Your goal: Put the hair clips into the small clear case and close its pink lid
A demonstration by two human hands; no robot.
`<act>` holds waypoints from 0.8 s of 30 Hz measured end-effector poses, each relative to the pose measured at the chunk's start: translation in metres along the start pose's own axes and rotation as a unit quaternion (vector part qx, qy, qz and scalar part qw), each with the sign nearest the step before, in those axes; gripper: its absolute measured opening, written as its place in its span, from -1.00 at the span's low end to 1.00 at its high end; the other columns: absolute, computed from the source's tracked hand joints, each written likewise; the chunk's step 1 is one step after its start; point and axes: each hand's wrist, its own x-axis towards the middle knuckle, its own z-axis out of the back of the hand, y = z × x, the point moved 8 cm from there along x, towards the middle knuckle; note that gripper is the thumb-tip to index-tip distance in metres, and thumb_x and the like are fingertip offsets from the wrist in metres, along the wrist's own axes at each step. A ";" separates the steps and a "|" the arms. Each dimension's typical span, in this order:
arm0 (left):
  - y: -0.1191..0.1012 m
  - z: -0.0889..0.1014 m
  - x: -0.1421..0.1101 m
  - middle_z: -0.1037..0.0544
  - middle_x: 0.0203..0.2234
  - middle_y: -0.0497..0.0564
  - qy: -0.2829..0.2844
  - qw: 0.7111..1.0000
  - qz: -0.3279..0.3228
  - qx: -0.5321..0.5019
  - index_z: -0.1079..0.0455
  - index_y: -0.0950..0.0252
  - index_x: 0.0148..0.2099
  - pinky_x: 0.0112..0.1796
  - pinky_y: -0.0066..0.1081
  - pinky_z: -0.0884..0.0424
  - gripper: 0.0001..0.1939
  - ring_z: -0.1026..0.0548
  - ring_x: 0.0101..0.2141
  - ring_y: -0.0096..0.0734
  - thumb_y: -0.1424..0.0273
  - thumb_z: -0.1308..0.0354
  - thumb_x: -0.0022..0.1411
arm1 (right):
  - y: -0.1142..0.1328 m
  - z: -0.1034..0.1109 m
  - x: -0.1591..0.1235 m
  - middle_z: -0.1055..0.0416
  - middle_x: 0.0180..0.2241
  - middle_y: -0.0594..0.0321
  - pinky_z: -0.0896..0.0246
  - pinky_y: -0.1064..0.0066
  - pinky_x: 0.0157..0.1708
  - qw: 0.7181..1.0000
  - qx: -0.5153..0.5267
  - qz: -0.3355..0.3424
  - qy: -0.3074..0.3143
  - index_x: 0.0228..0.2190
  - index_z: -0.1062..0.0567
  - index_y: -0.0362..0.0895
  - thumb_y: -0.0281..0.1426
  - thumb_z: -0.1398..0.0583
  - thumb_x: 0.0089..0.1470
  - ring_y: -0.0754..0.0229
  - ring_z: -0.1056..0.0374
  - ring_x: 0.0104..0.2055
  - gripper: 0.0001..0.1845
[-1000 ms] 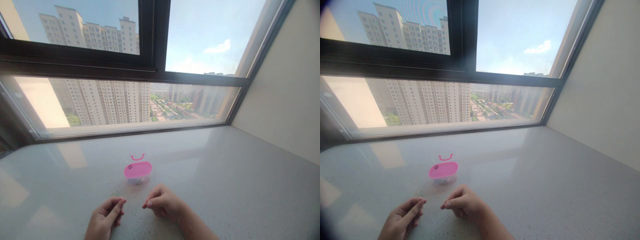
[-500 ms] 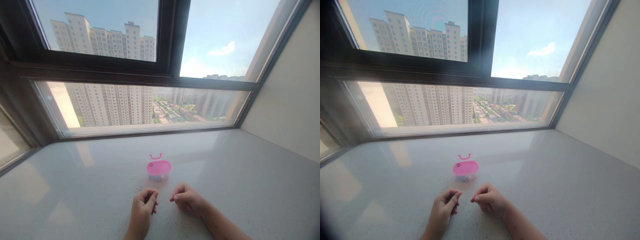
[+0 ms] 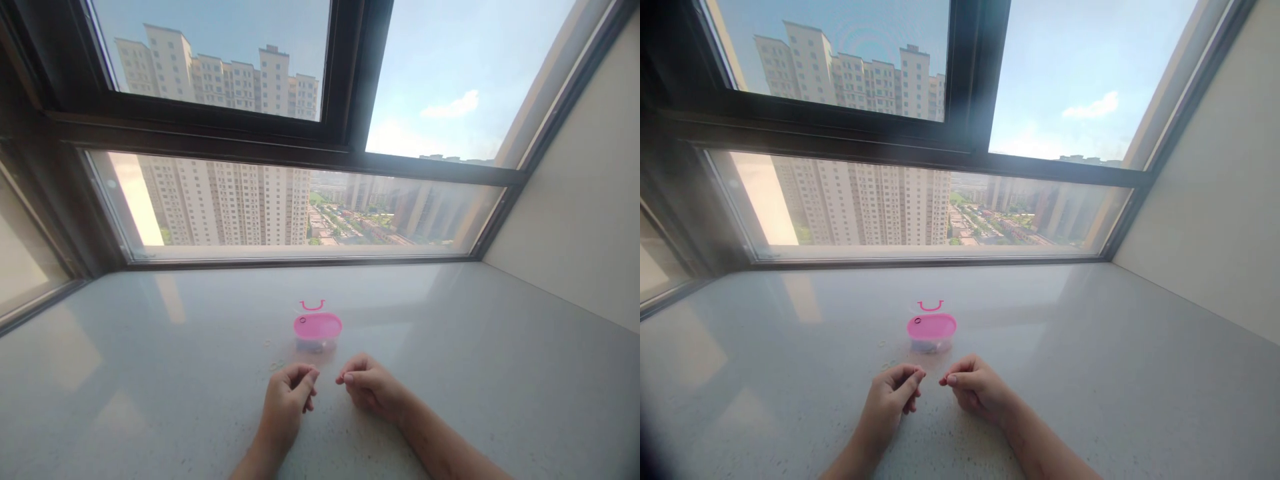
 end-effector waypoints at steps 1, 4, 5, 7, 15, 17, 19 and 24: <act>0.000 0.000 0.001 -0.40 -0.73 -0.10 0.002 1.000 0.000 0.001 -0.46 0.32 -0.49 -0.68 -0.49 -0.15 -0.72 -0.31 -0.73 -0.49 0.18 -0.22 0.00 | 0.000 -0.001 0.001 -0.08 -0.92 0.50 0.38 0.53 -0.81 1.000 -0.002 0.002 0.002 -0.48 -0.59 -0.29 -0.30 -0.34 -0.18 0.48 0.19 -0.87 -0.74; -0.002 0.001 0.003 -0.41 -0.72 -0.09 0.003 1.000 0.002 0.002 -0.46 0.34 -0.49 -0.68 -0.49 -0.17 -0.73 -0.33 -0.72 -0.49 0.20 -0.23 -0.01 | 0.002 -0.003 0.004 -0.08 -0.91 0.51 0.38 0.53 -0.81 1.000 -0.008 0.010 0.007 -0.45 -0.59 -0.28 -0.32 -0.33 -0.14 0.48 0.20 -0.86 -0.75; -0.002 0.001 0.003 -0.42 -0.72 -0.08 0.003 1.000 0.003 0.003 -0.46 0.34 -0.49 -0.68 -0.50 -0.17 -0.73 -0.33 -0.72 -0.49 0.20 -0.23 -0.01 | 0.003 -0.005 0.005 -0.08 -0.91 0.52 0.38 0.54 -0.81 1.000 -0.010 0.012 0.010 -0.45 -0.58 -0.28 -0.32 -0.33 -0.14 0.48 0.20 -0.85 -0.75; -0.003 0.001 0.005 -0.43 -0.72 -0.08 0.004 1.000 0.005 0.004 -0.46 0.35 -0.49 -0.67 -0.50 -0.19 -0.74 -0.34 -0.71 -0.49 0.21 -0.24 -0.01 | 0.004 -0.007 0.006 -0.09 -0.90 0.51 0.38 0.54 -0.81 1.000 -0.017 0.019 0.014 -0.44 -0.58 -0.29 -0.31 -0.34 -0.14 0.48 0.20 -0.85 -0.74; -0.006 0.002 0.005 -0.43 -0.72 -0.10 0.013 1.000 0.020 0.005 -0.46 0.35 -0.49 -0.67 -0.52 -0.16 -0.69 -0.33 -0.71 -0.53 0.17 -0.28 -0.07 | 0.007 -0.014 0.009 -0.13 -0.91 0.48 0.42 0.51 -0.81 0.998 -0.023 0.038 0.034 -0.47 -0.59 -0.31 -0.36 -0.33 -0.15 0.46 0.16 -0.86 -0.78; -0.007 0.003 0.006 -0.44 -0.72 -0.09 0.026 0.999 0.031 0.001 -0.48 0.37 -0.48 -0.66 -0.52 -0.17 -0.67 -0.34 -0.71 -0.52 0.15 -0.30 -0.09 | 0.007 -0.015 0.009 -0.13 -0.90 0.48 0.42 0.50 -0.81 0.998 -0.022 0.040 0.036 -0.48 -0.59 -0.30 -0.36 -0.33 -0.16 0.46 0.15 -0.86 -0.78; -0.006 0.002 0.006 -0.47 -0.70 -0.07 0.042 0.998 0.046 -0.003 -0.50 0.38 -0.46 -0.64 -0.51 -0.20 -0.65 -0.37 -0.69 -0.50 0.14 -0.32 -0.12 | 0.008 -0.015 0.010 -0.13 -0.90 0.48 0.42 0.51 -0.82 0.998 -0.022 0.041 0.037 -0.49 -0.59 -0.29 -0.35 -0.34 -0.17 0.46 0.15 -0.85 -0.79; -0.002 0.002 0.006 -0.52 -0.64 -0.02 0.074 0.994 0.084 -0.007 -0.51 0.39 -0.43 -0.60 -0.50 -0.27 -0.65 -0.43 -0.64 -0.47 0.16 -0.33 -0.13 | 0.008 -0.015 0.012 -0.14 -0.90 0.49 0.40 0.51 -0.82 0.998 -0.030 0.047 0.029 -0.49 -0.58 -0.28 -0.33 -0.35 -0.19 0.46 0.15 -0.86 -0.76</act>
